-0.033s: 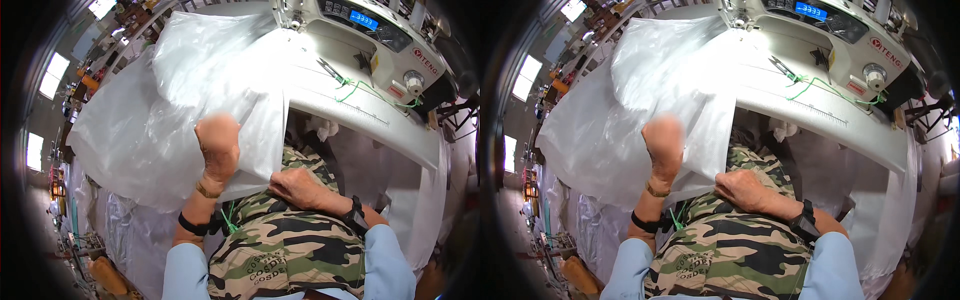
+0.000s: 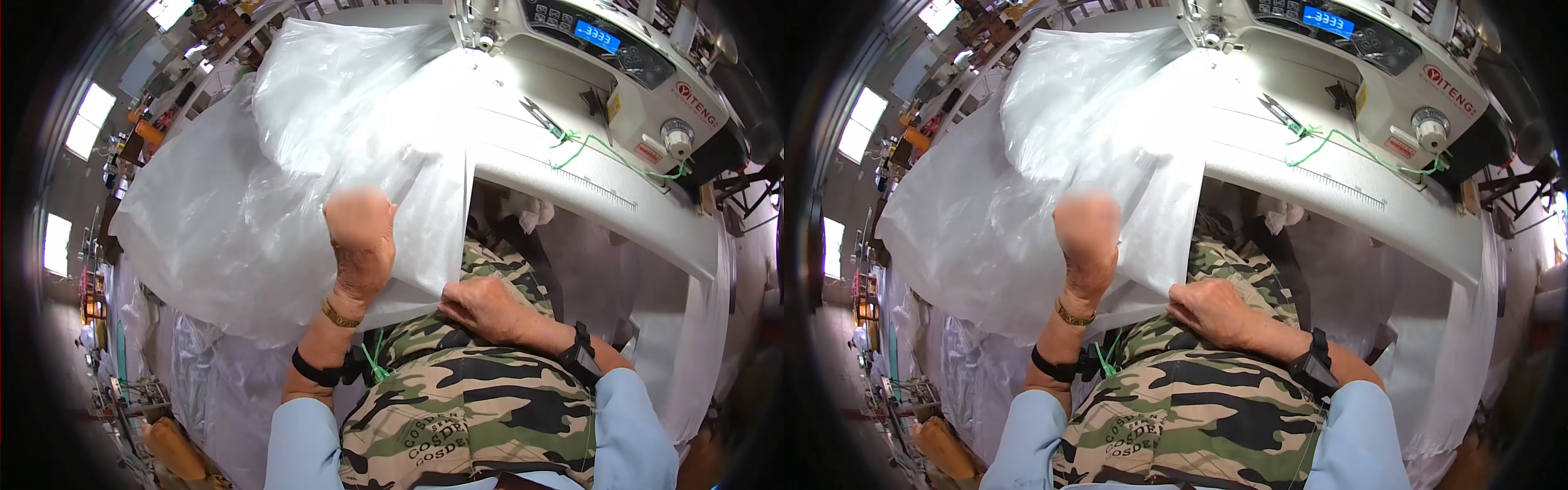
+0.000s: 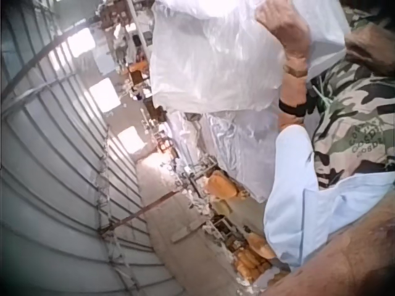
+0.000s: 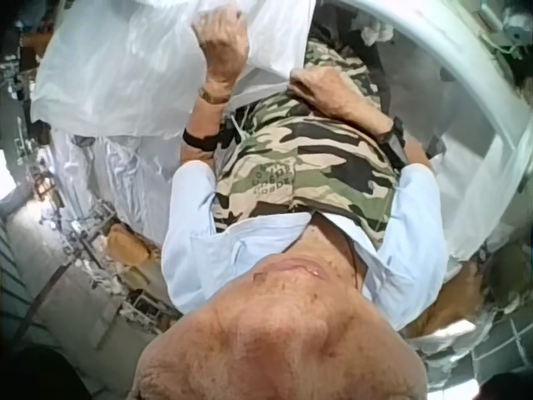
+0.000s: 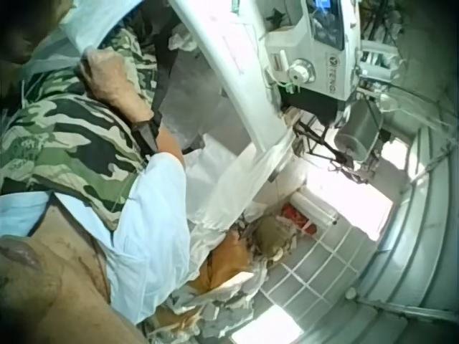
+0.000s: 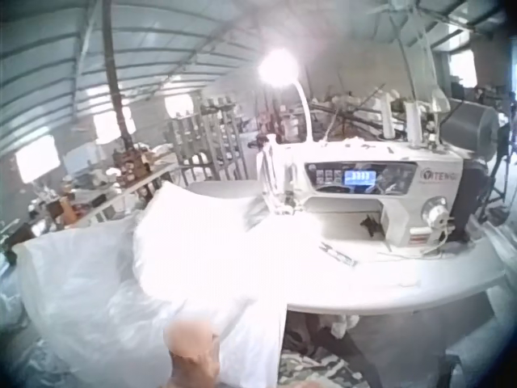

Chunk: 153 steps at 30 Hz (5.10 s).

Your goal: Sewing a large white plastic or fabric sheet using an industrial sewing machine

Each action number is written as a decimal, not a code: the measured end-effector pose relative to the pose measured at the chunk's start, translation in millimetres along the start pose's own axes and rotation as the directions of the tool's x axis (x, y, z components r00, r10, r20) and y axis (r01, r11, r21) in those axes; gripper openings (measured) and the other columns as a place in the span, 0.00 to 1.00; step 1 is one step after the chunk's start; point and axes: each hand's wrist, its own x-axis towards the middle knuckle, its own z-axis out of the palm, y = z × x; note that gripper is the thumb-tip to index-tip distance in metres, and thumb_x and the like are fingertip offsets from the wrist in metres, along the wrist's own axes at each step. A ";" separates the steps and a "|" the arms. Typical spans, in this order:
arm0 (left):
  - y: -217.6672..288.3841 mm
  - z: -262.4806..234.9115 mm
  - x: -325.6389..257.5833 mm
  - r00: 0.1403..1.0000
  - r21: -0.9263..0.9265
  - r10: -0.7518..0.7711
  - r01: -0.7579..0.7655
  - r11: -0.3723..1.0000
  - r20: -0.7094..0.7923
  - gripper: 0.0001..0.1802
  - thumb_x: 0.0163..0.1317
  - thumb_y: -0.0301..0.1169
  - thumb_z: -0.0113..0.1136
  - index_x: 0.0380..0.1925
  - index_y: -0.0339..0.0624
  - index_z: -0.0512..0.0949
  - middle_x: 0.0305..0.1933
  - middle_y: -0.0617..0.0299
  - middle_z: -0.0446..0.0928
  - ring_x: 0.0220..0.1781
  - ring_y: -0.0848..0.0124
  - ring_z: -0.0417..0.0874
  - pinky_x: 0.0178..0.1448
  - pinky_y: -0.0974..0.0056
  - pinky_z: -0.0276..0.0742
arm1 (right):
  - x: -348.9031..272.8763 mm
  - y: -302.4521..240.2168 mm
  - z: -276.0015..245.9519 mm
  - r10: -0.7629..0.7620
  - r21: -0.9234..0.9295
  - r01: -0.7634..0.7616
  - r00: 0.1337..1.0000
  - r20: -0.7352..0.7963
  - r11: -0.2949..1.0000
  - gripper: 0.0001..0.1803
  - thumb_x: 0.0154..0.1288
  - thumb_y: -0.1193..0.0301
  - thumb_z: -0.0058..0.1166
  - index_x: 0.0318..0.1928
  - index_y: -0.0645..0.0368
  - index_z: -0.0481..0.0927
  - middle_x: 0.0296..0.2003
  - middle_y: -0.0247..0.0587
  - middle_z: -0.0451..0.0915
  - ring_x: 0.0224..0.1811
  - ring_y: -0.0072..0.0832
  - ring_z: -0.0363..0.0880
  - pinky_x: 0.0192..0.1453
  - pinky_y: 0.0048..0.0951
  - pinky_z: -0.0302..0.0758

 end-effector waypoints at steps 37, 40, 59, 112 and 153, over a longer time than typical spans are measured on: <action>40.8 -10.1 -20.2 0.902 -0.258 0.251 -0.165 0.952 0.350 0.06 0.54 0.19 0.64 0.32 0.37 0.79 0.25 0.60 0.74 0.26 0.64 0.78 0.57 0.52 0.73 | 4.5 -11.0 8.3 -0.409 -0.260 0.358 0.895 -0.179 0.897 0.10 0.53 0.71 0.63 0.30 0.57 0.73 0.22 0.35 0.68 0.22 0.32 0.71 0.27 0.34 0.69; 39.3 -6.6 -23.4 0.943 -0.349 0.213 -0.116 0.930 0.255 0.07 0.52 0.18 0.63 0.32 0.36 0.79 0.31 0.58 0.75 0.30 0.62 0.78 0.48 0.56 0.74 | 4.4 -10.3 11.1 -0.396 -0.265 0.360 0.913 -0.096 0.895 0.07 0.54 0.70 0.56 0.30 0.58 0.72 0.25 0.37 0.71 0.26 0.32 0.74 0.32 0.35 0.71; 60.0 -47.9 -21.5 0.628 -0.585 -0.474 0.769 0.257 0.617 0.18 0.69 0.20 0.55 0.58 0.32 0.77 0.38 0.64 0.79 0.27 0.81 0.75 0.31 0.76 0.74 | 73.1 31.2 15.8 0.195 0.521 0.146 0.817 -0.542 0.841 0.12 0.71 0.75 0.51 0.51 0.67 0.76 0.34 0.48 0.82 0.37 0.37 0.85 0.41 0.34 0.80; -13.8 144.6 144.3 0.943 -0.363 -0.085 0.206 0.909 0.322 0.11 0.61 0.25 0.58 0.40 0.28 0.83 0.22 0.48 0.79 0.21 0.65 0.79 0.29 0.62 0.72 | 175.4 123.2 -144.0 0.010 -0.483 -0.098 0.983 -0.183 0.870 0.24 0.72 0.68 0.41 0.63 0.68 0.70 0.67 0.58 0.69 0.73 0.44 0.63 0.75 0.44 0.57; -160.3 83.2 93.6 0.905 0.028 -0.098 0.095 0.995 0.415 0.22 0.69 0.36 0.52 0.58 0.36 0.76 0.64 0.48 0.75 0.66 0.53 0.75 0.69 0.55 0.70 | 182.9 30.4 64.0 -0.241 -0.659 0.301 0.953 0.182 0.690 0.04 0.54 0.72 0.58 0.29 0.57 0.84 0.27 0.43 0.83 0.34 0.34 0.84 0.43 0.36 0.71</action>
